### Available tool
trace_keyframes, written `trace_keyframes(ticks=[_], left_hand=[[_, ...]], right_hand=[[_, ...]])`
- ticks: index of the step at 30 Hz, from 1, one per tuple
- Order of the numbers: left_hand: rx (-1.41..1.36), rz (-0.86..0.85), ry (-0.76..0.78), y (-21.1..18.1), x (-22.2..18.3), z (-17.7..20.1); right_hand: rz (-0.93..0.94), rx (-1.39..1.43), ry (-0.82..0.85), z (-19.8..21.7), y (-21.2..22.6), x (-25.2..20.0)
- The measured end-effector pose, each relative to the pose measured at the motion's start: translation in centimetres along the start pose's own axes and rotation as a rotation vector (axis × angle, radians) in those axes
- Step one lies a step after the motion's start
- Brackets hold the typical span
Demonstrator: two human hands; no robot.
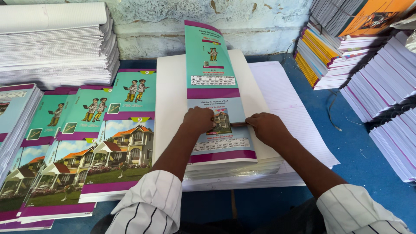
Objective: The person folds the front cover of a book inward along the spine, then uses a wooden tool to press and crease the fold. The person repeats this process on multiple books, stacking the finished ones to the left.
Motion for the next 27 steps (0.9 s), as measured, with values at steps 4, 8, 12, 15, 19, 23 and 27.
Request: trace_keyframes(ticks=[4,8,12,15,19,23,27], left_hand=[[0.014,-0.045,0.106,-0.3,-0.1,0.5],[0.051,-0.029,0.192,-0.8,-1.3,1.8],[-0.004,0.031,0.186,-0.8,-2.4,2.3],[0.007,0.037,0.165,-1.0,-2.3,2.4],[0.022,0.034,0.145,-1.1,-1.6,2.1],[0.018,0.050,0.139,-1.0,-0.7,2.1],[0.004,0.065,0.148,-1.1,-0.4,2.0]], right_hand=[[0.009,-0.009,-0.023,0.0,0.2,-0.1],[0.022,-0.012,-0.049,-0.1,0.0,-0.1],[0.032,-0.013,-0.073,-0.5,-0.3,0.0],[0.030,-0.004,-0.089,-0.7,-0.7,0.7],[0.019,-0.012,-0.068,-1.0,-1.5,1.7],[0.012,-0.037,-0.050,-1.3,-2.1,2.7],[0.002,-0.042,-0.037,-1.5,-2.5,3.6]])
Point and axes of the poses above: each hand's wrist, its own x-axis towards the middle knuckle, its own z-axis out of the back of the hand, y = z × x, the point moved 3 cm from there along x, towards the middle knuckle, and after that the axes turned 14 degrees about z, right-handed, at the moved point
